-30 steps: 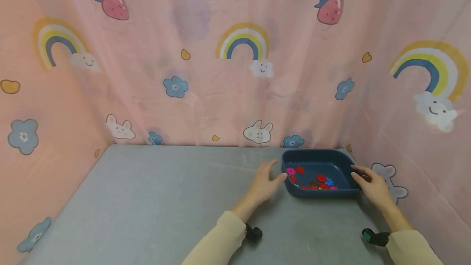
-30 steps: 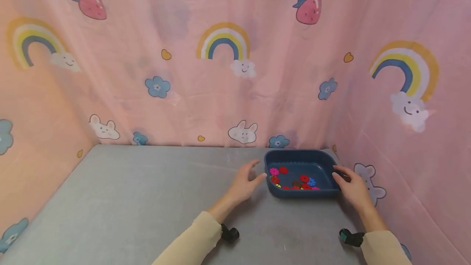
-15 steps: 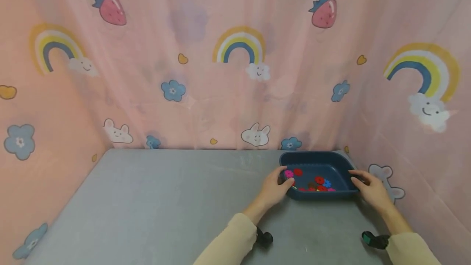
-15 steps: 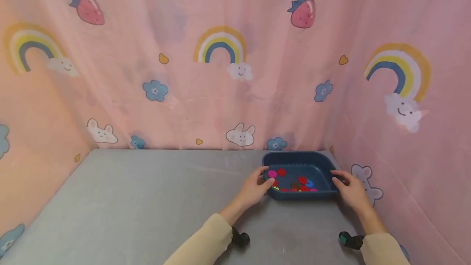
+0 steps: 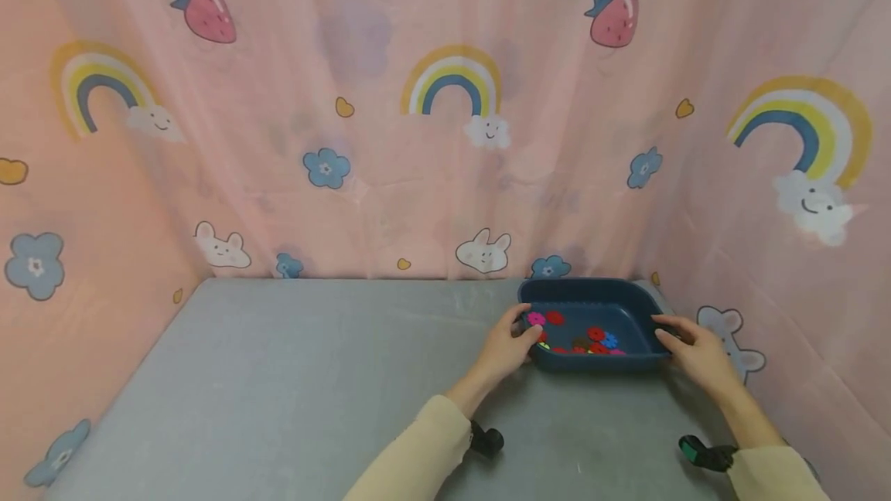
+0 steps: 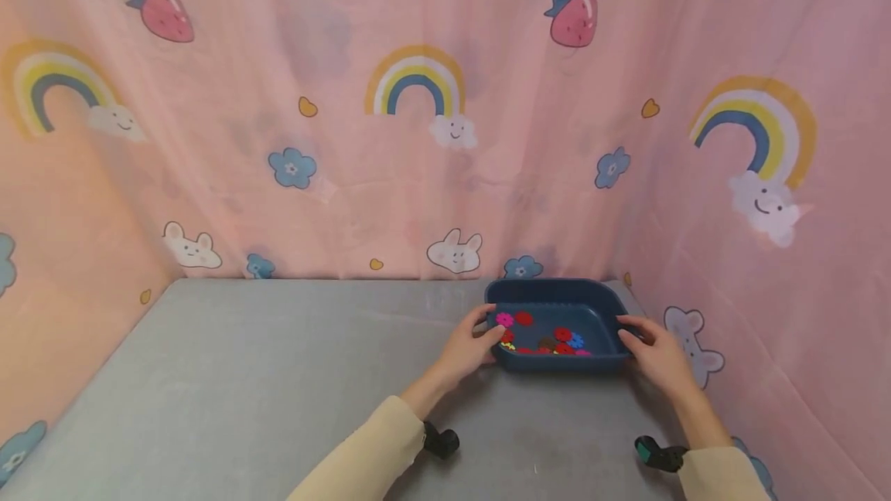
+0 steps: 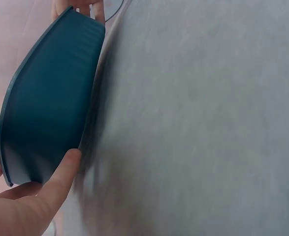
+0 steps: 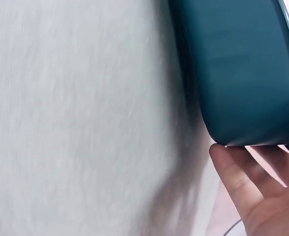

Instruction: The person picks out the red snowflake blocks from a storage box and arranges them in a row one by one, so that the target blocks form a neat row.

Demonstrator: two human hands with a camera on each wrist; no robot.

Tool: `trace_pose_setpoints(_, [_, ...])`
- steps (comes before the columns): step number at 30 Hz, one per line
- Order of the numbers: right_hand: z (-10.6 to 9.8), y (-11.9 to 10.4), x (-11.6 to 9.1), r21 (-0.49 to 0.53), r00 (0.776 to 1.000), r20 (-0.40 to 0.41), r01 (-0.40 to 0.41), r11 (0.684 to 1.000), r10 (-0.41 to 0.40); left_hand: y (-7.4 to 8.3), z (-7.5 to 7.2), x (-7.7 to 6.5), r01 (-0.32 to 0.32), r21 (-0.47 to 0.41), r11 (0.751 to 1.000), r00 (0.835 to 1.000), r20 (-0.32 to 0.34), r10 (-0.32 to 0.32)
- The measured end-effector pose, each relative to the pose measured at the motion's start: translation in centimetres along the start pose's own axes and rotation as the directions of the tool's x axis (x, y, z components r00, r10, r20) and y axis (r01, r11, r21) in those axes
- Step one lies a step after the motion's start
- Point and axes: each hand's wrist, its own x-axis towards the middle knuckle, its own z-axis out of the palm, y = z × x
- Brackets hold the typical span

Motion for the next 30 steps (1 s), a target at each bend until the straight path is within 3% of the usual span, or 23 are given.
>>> trace_pose_setpoints(10, [1.9, -3.7, -0.2, 0.061, 0.999, -0.012, 0.036, 0.998, -0.035, 1.4, -4.0, -1.1, -0.035, 0.065, 0.997, 0.999, 0.014, 0.034])
trace_pose_setpoints(20, [4.3, -7.6, -0.6, 0.046, 1.0, -0.005, 0.021, 0.999, -0.021, 2.5, -8.1, -2.5, -0.018, 0.084, 0.996, 1.0, -0.013, 0.019])
trace_pose_setpoints(30, [7.2, -11.2, -1.1, 0.149, 0.998, 0.037, 0.043, 0.988, -0.049, 3.3, -12.7, -4.7, 0.018, 0.079, 0.997, 0.999, -0.047, -0.014])
